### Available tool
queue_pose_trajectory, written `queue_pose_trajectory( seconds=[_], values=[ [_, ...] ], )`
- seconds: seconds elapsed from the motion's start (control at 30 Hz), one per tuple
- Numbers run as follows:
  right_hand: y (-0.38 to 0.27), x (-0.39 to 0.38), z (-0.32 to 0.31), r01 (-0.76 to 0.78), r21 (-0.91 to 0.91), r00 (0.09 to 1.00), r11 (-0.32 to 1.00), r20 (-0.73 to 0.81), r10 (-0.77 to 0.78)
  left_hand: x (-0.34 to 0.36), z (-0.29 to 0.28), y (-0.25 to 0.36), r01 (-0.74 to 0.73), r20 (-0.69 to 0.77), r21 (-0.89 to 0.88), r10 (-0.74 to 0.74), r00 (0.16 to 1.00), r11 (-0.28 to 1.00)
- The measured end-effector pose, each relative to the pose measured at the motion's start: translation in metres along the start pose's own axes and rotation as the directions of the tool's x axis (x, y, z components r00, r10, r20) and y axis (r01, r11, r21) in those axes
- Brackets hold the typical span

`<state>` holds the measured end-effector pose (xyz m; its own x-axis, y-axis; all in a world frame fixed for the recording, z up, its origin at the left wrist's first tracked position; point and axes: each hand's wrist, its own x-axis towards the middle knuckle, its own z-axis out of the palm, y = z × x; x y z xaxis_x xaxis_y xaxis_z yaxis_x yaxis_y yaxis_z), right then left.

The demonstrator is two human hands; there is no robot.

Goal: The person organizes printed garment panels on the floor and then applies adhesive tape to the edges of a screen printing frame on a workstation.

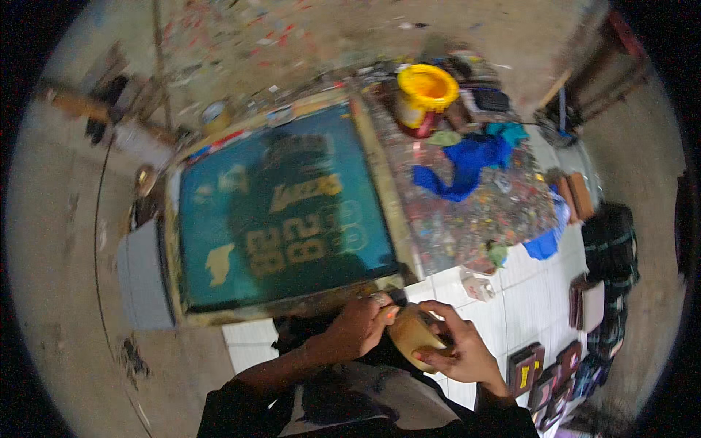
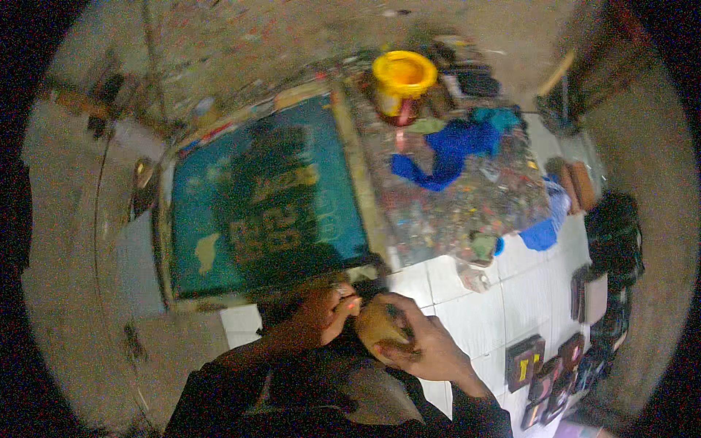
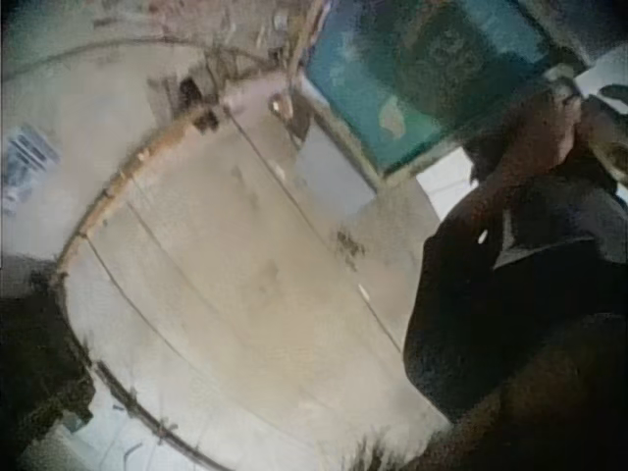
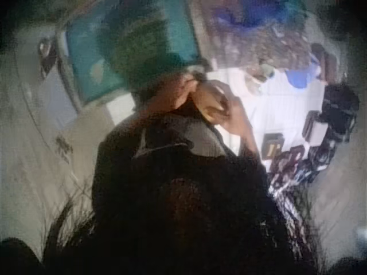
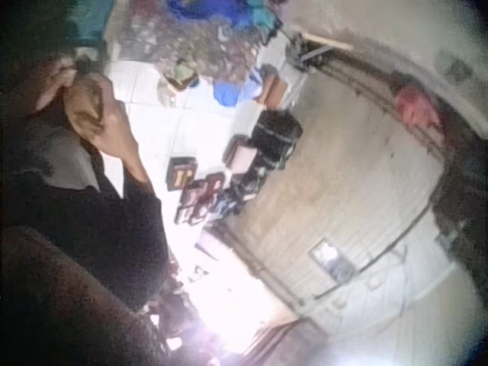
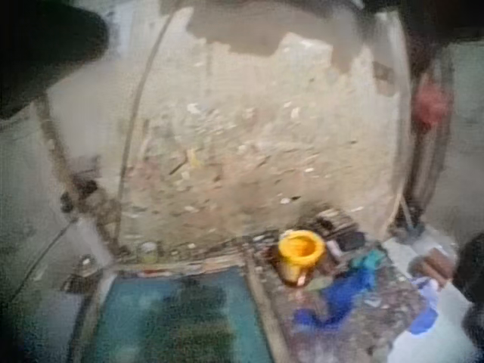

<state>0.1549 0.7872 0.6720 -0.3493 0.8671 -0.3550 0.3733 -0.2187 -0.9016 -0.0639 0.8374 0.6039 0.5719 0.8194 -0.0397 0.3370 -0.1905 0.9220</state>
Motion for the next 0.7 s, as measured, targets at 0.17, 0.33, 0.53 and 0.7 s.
queue_pose_trajectory(
  seconds=[0.17, 0.33, 0.53, 0.7],
  values=[
    [0.001, 0.003, 0.022, -0.078, 0.029, 0.996, 0.997, 0.032, 0.078, -0.028, 0.009, -0.024, 0.103, 0.059, -0.304, -0.089, 0.994, 0.947],
    [0.0, 0.004, 0.042, -0.115, -0.054, 0.993, 0.992, 0.03, 0.116, -0.041, 0.005, -0.02, 0.126, -0.053, -0.217, -0.141, 0.989, 0.968],
    [-0.017, 0.009, 0.059, -0.029, -0.109, 0.999, 0.994, -0.019, 0.027, -0.044, 0.002, -0.01, -0.03, -0.335, -0.019, 0.022, 0.942, 0.999],
    [-0.015, 0.001, 0.066, -0.035, -0.219, 0.993, 0.975, -0.12, 0.009, -0.035, -0.05, 0.008, -0.058, -0.276, 0.212, 0.117, 0.954, 0.976]
  ],
)
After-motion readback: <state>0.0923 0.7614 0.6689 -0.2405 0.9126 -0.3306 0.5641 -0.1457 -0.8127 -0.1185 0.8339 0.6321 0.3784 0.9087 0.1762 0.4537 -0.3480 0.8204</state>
